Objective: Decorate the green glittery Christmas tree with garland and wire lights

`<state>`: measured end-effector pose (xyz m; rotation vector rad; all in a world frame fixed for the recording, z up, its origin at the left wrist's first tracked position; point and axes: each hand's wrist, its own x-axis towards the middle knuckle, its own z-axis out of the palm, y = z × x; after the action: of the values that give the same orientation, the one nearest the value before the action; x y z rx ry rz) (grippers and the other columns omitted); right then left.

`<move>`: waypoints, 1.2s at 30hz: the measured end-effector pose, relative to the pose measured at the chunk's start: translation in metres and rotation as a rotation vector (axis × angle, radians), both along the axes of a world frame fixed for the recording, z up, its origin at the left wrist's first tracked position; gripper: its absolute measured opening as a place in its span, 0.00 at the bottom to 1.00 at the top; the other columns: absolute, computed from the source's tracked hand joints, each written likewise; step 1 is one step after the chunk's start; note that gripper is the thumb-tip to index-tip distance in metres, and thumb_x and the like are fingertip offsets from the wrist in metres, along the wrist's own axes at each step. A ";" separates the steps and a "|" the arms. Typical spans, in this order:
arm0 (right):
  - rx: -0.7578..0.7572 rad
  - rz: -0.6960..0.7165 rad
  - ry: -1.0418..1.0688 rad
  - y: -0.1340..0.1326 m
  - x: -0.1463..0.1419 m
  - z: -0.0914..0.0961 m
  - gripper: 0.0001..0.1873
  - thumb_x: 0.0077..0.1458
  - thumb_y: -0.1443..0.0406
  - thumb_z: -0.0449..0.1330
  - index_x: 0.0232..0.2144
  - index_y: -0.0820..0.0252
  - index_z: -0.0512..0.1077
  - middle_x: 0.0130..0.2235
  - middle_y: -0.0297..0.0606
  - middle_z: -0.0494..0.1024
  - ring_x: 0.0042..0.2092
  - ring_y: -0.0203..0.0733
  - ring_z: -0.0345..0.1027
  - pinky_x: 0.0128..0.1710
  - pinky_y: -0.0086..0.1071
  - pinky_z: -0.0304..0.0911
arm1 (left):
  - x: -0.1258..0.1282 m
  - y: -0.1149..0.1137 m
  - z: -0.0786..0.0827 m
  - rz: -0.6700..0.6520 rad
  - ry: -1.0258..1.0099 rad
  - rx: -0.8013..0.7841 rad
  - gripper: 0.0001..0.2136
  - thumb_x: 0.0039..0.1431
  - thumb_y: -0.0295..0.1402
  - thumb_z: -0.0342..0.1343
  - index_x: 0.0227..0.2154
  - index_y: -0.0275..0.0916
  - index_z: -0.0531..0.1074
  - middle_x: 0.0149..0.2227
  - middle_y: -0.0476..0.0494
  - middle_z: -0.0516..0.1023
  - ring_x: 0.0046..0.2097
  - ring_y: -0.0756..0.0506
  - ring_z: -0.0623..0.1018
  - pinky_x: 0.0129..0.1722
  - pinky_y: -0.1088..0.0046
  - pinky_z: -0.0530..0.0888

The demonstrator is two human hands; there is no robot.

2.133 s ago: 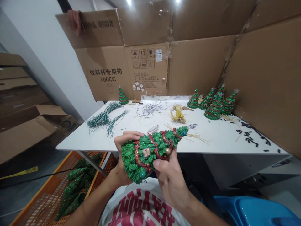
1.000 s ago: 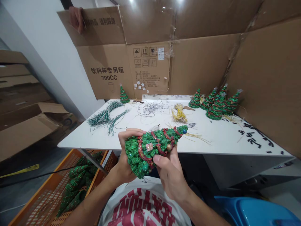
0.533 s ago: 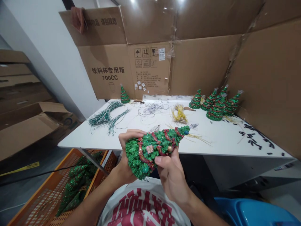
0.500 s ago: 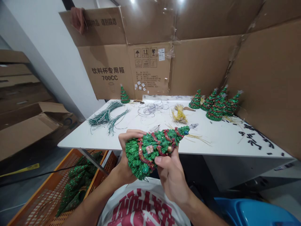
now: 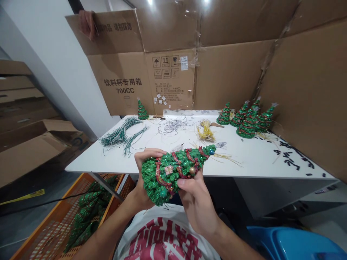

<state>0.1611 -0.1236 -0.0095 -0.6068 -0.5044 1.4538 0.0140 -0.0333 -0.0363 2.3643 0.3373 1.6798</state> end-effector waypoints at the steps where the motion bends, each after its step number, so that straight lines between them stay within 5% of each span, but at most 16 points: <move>1: -0.015 -0.007 -0.007 0.000 0.000 0.000 0.33 0.52 0.66 0.72 0.59 0.43 0.74 0.53 0.32 0.87 0.56 0.52 0.80 0.60 0.48 0.73 | 0.000 0.000 0.000 0.014 0.009 -0.001 0.21 0.68 0.53 0.64 0.51 0.46 0.67 0.56 0.39 0.63 0.57 0.37 0.71 0.57 0.54 0.77; 16: -0.060 -0.046 -0.050 0.004 0.001 -0.007 0.42 0.48 0.65 0.76 0.65 0.43 0.69 0.54 0.33 0.86 0.51 0.51 0.82 0.55 0.45 0.76 | -0.003 -0.003 0.002 0.026 0.079 -0.017 0.20 0.68 0.50 0.65 0.53 0.47 0.67 0.58 0.39 0.60 0.59 0.36 0.70 0.60 0.52 0.77; 36: -0.076 -0.071 -0.043 0.005 -0.001 -0.005 0.41 0.47 0.64 0.75 0.63 0.41 0.71 0.54 0.31 0.86 0.52 0.52 0.82 0.56 0.45 0.76 | -0.001 0.004 -0.007 0.018 0.074 0.003 0.19 0.69 0.48 0.64 0.54 0.46 0.68 0.58 0.38 0.61 0.59 0.36 0.70 0.60 0.51 0.77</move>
<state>0.1597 -0.1183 -0.0146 -0.7102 -0.4583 1.3998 0.0126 -0.0291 -0.0434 2.4367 0.3706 1.6046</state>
